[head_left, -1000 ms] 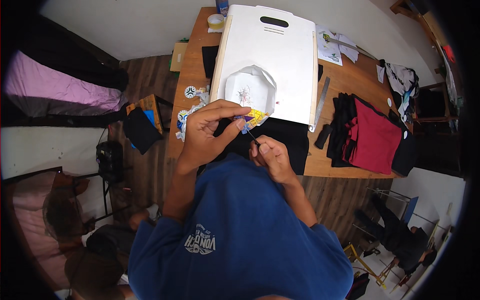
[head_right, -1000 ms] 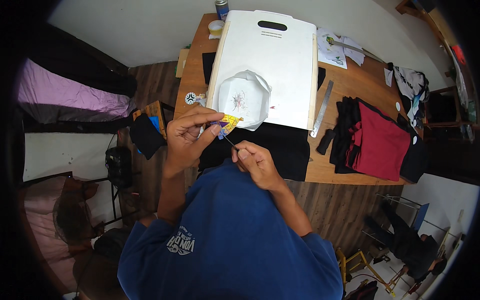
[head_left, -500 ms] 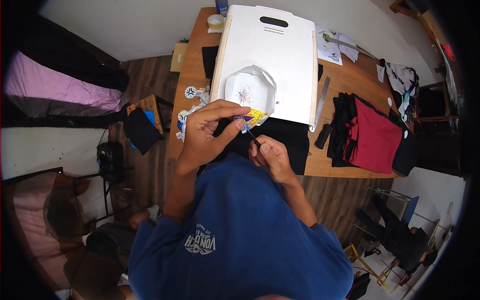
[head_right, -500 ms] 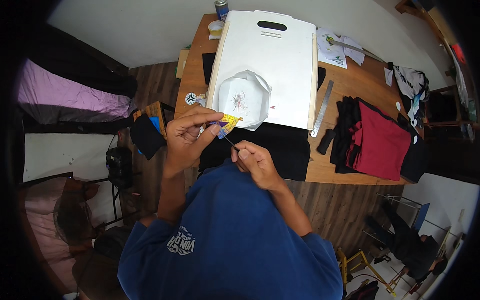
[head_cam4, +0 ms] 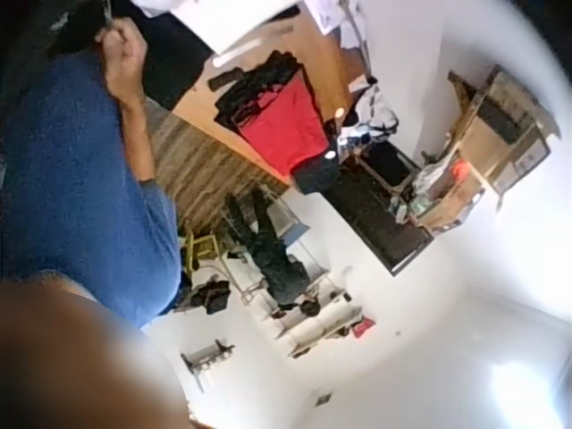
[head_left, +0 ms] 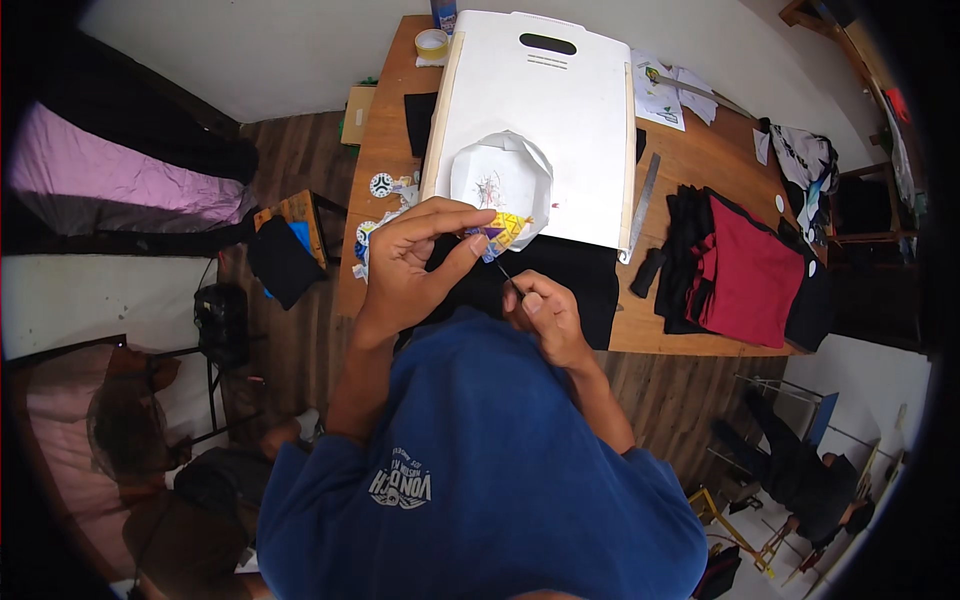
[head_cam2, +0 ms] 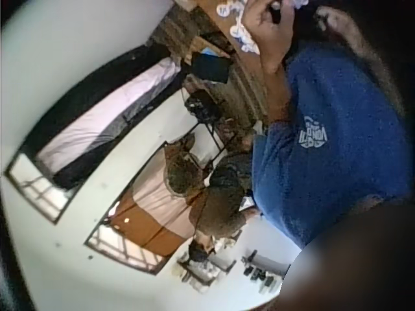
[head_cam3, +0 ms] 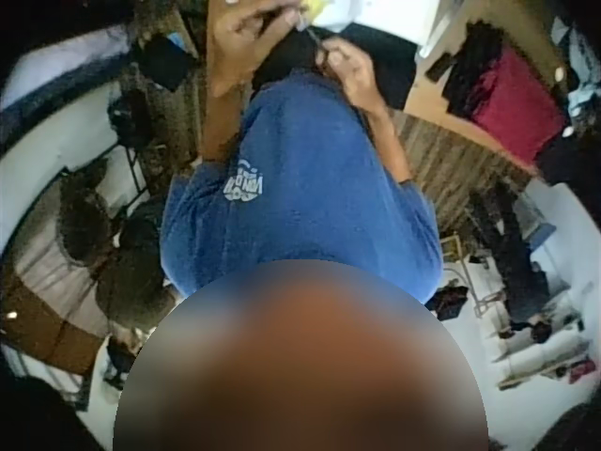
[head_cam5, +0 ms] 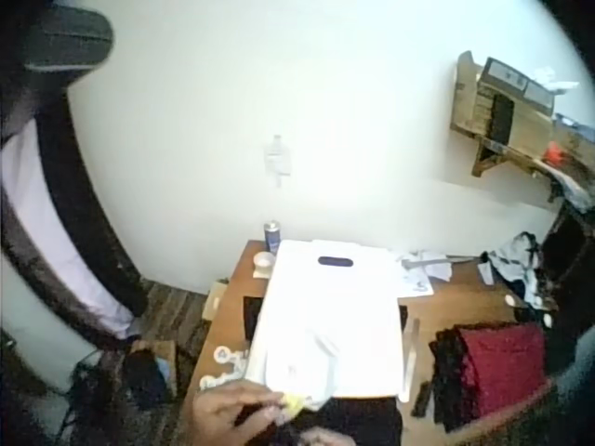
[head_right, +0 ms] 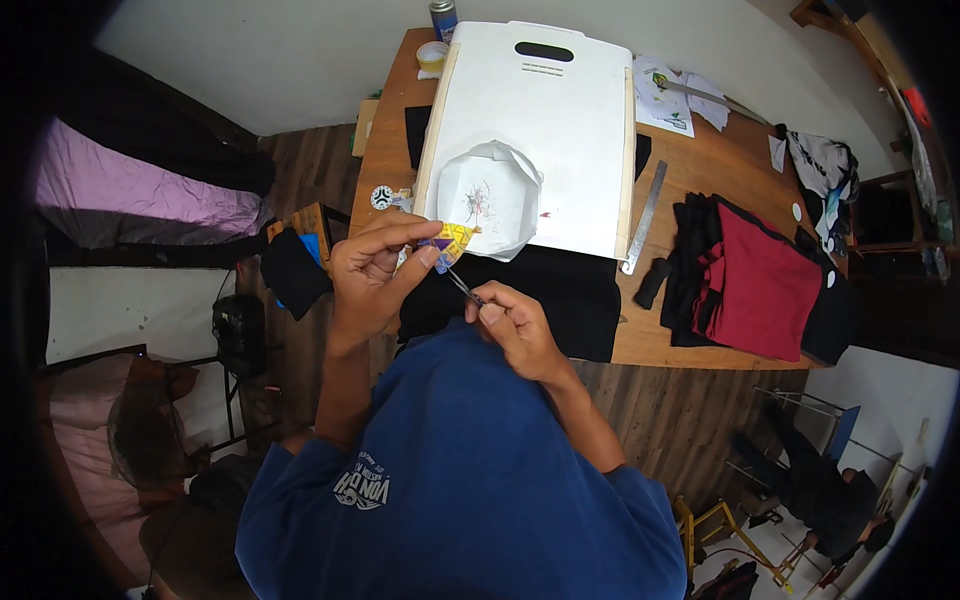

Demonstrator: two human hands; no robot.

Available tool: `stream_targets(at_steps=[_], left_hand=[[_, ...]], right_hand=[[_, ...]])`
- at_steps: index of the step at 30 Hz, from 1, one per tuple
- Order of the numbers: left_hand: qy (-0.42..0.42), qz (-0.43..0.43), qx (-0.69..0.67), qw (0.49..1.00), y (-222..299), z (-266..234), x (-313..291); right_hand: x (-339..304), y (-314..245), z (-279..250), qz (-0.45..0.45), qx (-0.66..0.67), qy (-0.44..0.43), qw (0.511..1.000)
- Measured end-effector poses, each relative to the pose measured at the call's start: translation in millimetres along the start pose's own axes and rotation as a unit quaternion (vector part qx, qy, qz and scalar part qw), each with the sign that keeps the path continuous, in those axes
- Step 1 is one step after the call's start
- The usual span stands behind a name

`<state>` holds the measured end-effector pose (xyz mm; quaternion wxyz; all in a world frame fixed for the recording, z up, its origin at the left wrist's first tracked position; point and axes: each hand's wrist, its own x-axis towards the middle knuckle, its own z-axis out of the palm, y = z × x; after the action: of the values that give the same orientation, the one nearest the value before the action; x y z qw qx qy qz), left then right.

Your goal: Removing excess material from printed stickers using a precision tool.

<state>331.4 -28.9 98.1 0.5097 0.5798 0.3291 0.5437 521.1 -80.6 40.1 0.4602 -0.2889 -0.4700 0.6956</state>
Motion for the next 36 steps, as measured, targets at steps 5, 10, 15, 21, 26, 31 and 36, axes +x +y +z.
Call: stream_targets(at_steps=[5,10,15,21,26,31,36], left_hand=[[0.029,0.032,0.016,0.999,-7,5,1],[0.118,0.054,-0.039,0.991,-12,17,3],[0.134,0.054,-0.03,0.989,-15,21,1],[0.135,0.055,-0.031,0.989,-15,22,2],[0.133,0.058,-0.028,0.989,-15,21,4],[0.139,0.056,-0.024,0.988,-16,20,4],[0.14,0.051,-0.039,0.988,-18,21,3]], right_hand=[[-4,-4,4,-0.087,-0.219,0.076,0.969],[6,-11,10,-0.159,-0.344,0.135,0.915],[12,-17,11,-0.183,-0.359,0.145,0.904],[14,-19,12,-0.178,-0.357,0.151,0.904],[16,-19,11,-0.178,-0.36,0.147,0.904],[15,-16,9,-0.171,-0.342,0.158,0.91],[16,-18,10,-0.176,-0.357,0.153,0.904]])
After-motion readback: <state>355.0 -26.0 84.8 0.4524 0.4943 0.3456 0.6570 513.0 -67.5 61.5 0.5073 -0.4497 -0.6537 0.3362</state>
